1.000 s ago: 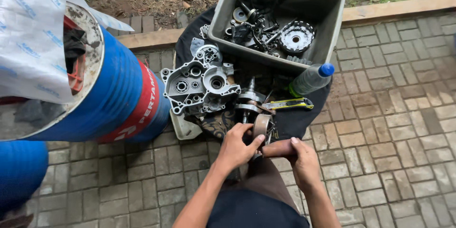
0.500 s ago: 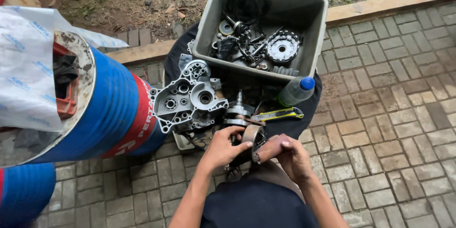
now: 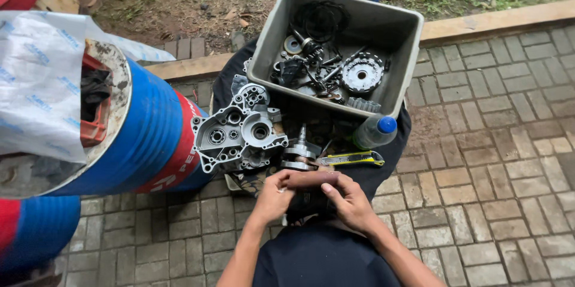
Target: The person scrubs a cylindrical metal mechanical part with a sanding block, rotating it to clean different sections. The person then uses a white cloth to wipe the part and continues scrubbing with the sanding block.
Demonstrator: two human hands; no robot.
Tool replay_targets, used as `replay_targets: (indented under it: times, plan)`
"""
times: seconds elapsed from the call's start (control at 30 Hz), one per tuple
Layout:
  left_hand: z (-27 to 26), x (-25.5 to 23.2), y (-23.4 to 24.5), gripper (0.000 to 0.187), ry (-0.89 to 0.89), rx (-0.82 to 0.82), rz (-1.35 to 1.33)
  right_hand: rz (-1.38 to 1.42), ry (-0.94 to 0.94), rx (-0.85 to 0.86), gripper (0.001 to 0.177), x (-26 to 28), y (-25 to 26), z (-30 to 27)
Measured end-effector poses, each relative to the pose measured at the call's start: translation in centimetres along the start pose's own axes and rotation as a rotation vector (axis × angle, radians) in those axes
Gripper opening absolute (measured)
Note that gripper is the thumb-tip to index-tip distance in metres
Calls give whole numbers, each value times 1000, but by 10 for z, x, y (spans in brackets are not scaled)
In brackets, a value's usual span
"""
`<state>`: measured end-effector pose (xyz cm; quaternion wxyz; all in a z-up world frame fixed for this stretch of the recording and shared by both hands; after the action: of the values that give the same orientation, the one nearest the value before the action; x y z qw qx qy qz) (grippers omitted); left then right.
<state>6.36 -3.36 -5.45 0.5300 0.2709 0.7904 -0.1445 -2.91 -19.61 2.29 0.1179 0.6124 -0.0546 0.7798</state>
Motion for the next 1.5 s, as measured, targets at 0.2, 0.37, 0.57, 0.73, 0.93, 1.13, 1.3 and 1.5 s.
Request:
replay_targets:
  times: [0.2,0.37,0.57,0.73,0.93,1.13,1.3,1.5]
  plan:
    - [-25,-130,74,25,-282,-366,227,15,-1,32,21,-16,10,-1]
    - [-26,-235,53,16,-751,-446,208,-28,60,65,20,-16,11,4]
    - [-25,-252,17,23,-1143,-543,749,-87,123,99,19,-19,11,4]
    - [-49,-183,-36,40,-969,-161,599,-44,92,135,21,-17,12,7]
    - [-50,-96,-55,38,-593,-150,739,17,1,230,28,-16,7,7]
    - [-75,-74,-20,20,-516,-583,276,-121,28,90,49,-35,17,4]
    - [-91,-110,-39,8,-672,-536,527,-150,-77,68,49,-71,17,-8]
    - [-91,-86,-72,29,-646,-493,763,-217,69,-169,49,-59,12,13]
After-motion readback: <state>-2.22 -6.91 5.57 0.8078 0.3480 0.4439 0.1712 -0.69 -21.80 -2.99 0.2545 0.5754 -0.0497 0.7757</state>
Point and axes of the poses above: each hand's wrist, its own z-axis towards the middle knuckle, its own y-axis out of the back of the hand, x = y × z, the point moved 8 cm from there along z, towards the middle knuckle, and after that the axes turned 5 degrees about y, right-handed, at the moved point
